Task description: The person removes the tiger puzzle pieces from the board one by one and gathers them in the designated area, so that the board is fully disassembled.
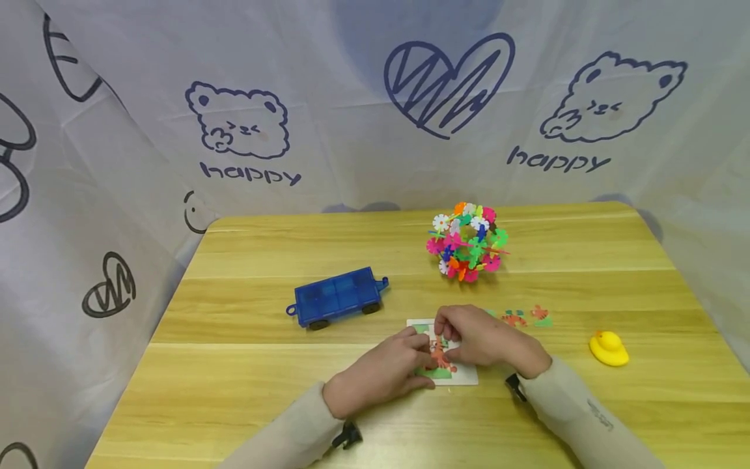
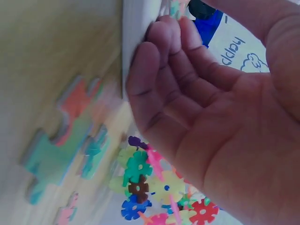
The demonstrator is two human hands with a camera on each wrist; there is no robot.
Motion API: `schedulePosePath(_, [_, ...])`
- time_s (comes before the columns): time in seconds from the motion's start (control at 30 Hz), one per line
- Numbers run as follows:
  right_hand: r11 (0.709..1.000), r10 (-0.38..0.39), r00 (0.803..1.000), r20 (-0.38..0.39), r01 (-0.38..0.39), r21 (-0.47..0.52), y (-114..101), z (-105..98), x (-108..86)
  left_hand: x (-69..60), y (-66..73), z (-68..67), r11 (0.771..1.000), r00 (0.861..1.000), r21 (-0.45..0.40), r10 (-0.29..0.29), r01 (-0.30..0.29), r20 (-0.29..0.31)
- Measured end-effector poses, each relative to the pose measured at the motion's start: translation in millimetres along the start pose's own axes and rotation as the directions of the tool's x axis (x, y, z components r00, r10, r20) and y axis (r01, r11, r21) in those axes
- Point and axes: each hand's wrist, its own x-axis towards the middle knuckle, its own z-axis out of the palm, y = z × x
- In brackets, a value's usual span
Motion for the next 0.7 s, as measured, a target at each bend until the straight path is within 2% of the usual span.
schedulePosePath(0.33, [0.993, -0.084, 0.994, -0.064, 0.089, 0.078, 13.0, 1.6, -4.0, -0.1, 0.1, 0.0, 1.000, 1.000, -0.008, -0.004, 0.004, 0.001])
schedulePosePath(0.7, [0.988, -0.099, 0.988, -0.121, 0.112, 0.106, 19.7, 3.6, -13.3, 0.2, -1.0, 2.5, 1.000, 1.000, -0.011, -0.008, 0.008, 0.007])
